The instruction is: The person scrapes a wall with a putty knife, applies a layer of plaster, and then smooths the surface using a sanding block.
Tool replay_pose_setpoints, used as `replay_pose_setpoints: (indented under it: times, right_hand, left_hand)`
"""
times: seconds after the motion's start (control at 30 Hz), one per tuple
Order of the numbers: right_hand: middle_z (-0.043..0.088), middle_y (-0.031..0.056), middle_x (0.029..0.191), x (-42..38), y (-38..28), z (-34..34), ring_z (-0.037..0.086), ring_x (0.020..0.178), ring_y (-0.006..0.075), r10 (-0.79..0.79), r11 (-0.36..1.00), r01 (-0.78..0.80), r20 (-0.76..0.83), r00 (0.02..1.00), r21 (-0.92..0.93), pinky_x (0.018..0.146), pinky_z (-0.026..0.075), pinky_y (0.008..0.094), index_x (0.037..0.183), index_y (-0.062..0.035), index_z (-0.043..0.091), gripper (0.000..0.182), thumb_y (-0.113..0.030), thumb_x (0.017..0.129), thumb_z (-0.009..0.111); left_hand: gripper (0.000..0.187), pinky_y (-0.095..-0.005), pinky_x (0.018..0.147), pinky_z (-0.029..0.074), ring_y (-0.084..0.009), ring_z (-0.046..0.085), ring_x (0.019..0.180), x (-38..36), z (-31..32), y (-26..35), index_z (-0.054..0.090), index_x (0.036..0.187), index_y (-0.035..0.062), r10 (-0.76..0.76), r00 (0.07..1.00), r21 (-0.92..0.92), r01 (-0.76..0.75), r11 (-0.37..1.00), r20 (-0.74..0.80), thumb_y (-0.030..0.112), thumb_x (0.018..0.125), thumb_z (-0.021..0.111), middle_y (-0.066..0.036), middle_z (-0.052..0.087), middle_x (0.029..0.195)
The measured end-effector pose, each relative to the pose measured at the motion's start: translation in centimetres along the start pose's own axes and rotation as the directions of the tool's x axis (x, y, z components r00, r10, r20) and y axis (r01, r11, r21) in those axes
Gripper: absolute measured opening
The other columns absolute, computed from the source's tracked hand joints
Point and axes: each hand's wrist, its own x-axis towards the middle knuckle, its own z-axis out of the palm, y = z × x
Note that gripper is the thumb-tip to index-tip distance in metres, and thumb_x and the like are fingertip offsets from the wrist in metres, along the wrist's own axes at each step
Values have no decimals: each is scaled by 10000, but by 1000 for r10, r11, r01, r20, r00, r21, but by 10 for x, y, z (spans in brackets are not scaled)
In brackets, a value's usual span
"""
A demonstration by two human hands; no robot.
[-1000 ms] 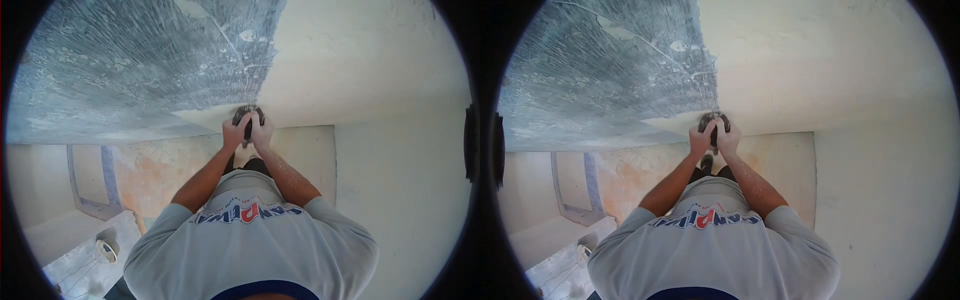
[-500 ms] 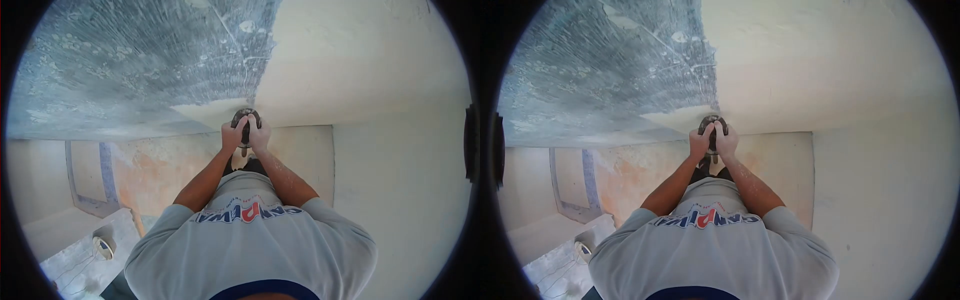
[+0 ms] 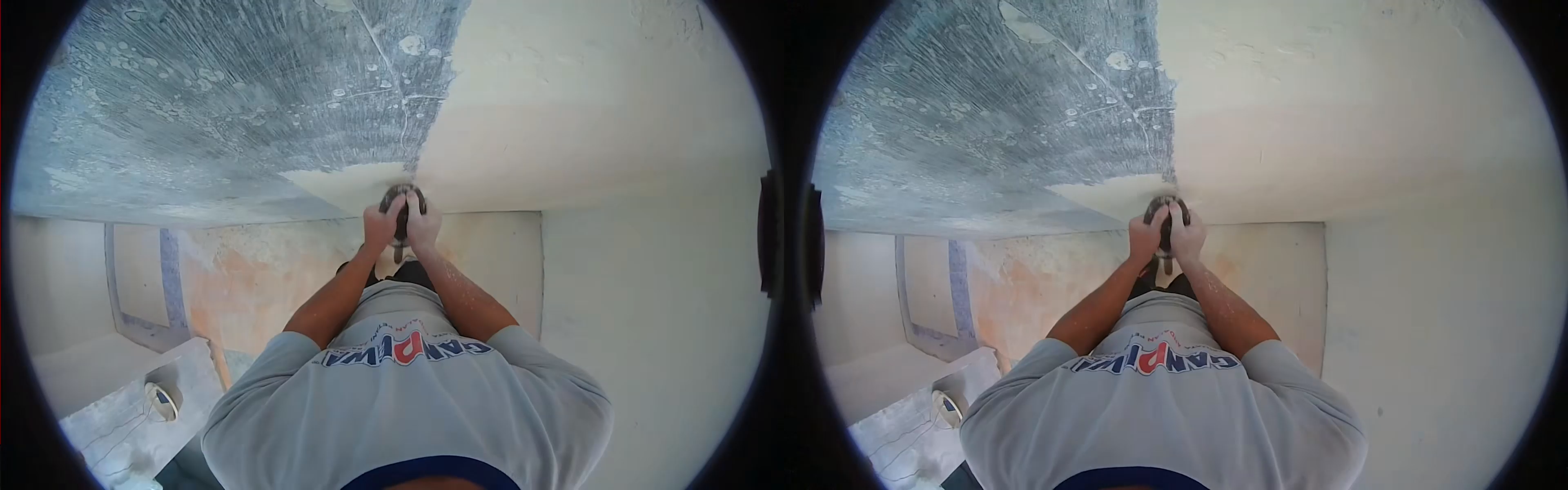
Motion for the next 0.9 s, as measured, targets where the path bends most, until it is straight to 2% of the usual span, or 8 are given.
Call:
replay_pose_setpoints:
  times: [0.13, 0.2, 0.4, 0.53, 0.7, 0.77, 0.87, 0.9]
  right_hand:
    - [654, 111, 709, 17, -32, 3, 589, 658, 157, -150, 970, 135, 61, 987, 203, 638, 495, 329, 905, 29, 699, 367, -336, 933, 682]
    - [639, 109, 680, 13, -21, 3, 572, 632, 149, -121, 991, 123, -27, 992, 54, 615, 483, 333, 891, 31, 700, 365, -332, 931, 687]
    - [649, 103, 686, 10, -14, 3, 590, 647, 149, -124, 990, 125, -23, 992, 61, 626, 490, 345, 851, 32, 700, 383, -342, 931, 690]
    - [665, 115, 705, 18, -28, 7, 601, 661, 152, -150, 986, 148, 17, 989, 82, 639, 501, 338, 880, 35, 703, 364, -323, 940, 679]
    - [645, 53, 704, -4, 11, 8, 562, 640, 120, -159, 986, 159, -2, 987, 53, 602, 486, 330, 864, 38, 685, 378, -321, 971, 636]
    - [657, 63, 713, 8, -22, 9, 579, 652, 121, -181, 983, 179, 33, 983, 49, 609, 494, 330, 876, 40, 698, 367, -312, 964, 644]
    - [663, 62, 726, 10, -53, 3, 595, 682, 112, -245, 967, 238, 86, 966, 92, 618, 503, 326, 912, 45, 714, 352, -293, 968, 631]
    - [672, 63, 739, 7, -56, 6, 603, 689, 119, -237, 966, 229, 55, 970, 122, 622, 504, 323, 924, 45, 717, 350, -290, 971, 625]
  left_hand:
    - [369, -324, 547, 474, -71, 565, 600, 13, -4, 26, 691, 779, -55, 36, 999, 36, -36, 999, 25, 294, 890, 743, -60, 621, 598]
    - [373, -343, 551, 481, -98, 597, 588, 17, 0, 17, 684, 769, -62, 76, 997, -32, -76, 997, 17, 289, 878, 748, -101, 629, 593]
    - [421, -338, 535, 475, -79, 589, 589, 14, 0, 4, 683, 775, -68, -58, 998, 139, 60, 988, -12, 335, 871, 760, -109, 621, 580]
    - [406, -340, 525, 465, -53, 564, 593, 20, -7, 23, 687, 783, -55, 136, 990, -5, -136, 991, 24, 334, 885, 747, -92, 607, 568]
    - [403, -345, 545, 483, -73, 592, 601, -1, -9, -12, 689, 792, -59, 77, 997, -43, -77, 996, -3, 330, 876, 748, -112, 646, 607]
    - [409, -335, 547, 485, -69, 585, 605, 13, -10, 1, 693, 804, -59, -5, 1000, 39, 5, 999, 4, 341, 865, 756, -114, 652, 620]
    - [389, -322, 544, 474, -51, 553, 609, 29, -17, 66, 697, 831, -44, 259, 964, -162, -247, 955, 56, 339, 868, 752, -112, 651, 617]
    - [397, -325, 548, 474, -58, 551, 599, 23, -19, 65, 696, 837, -47, 130, 991, -8, -130, 992, 44, 345, 871, 749, -115, 648, 617]
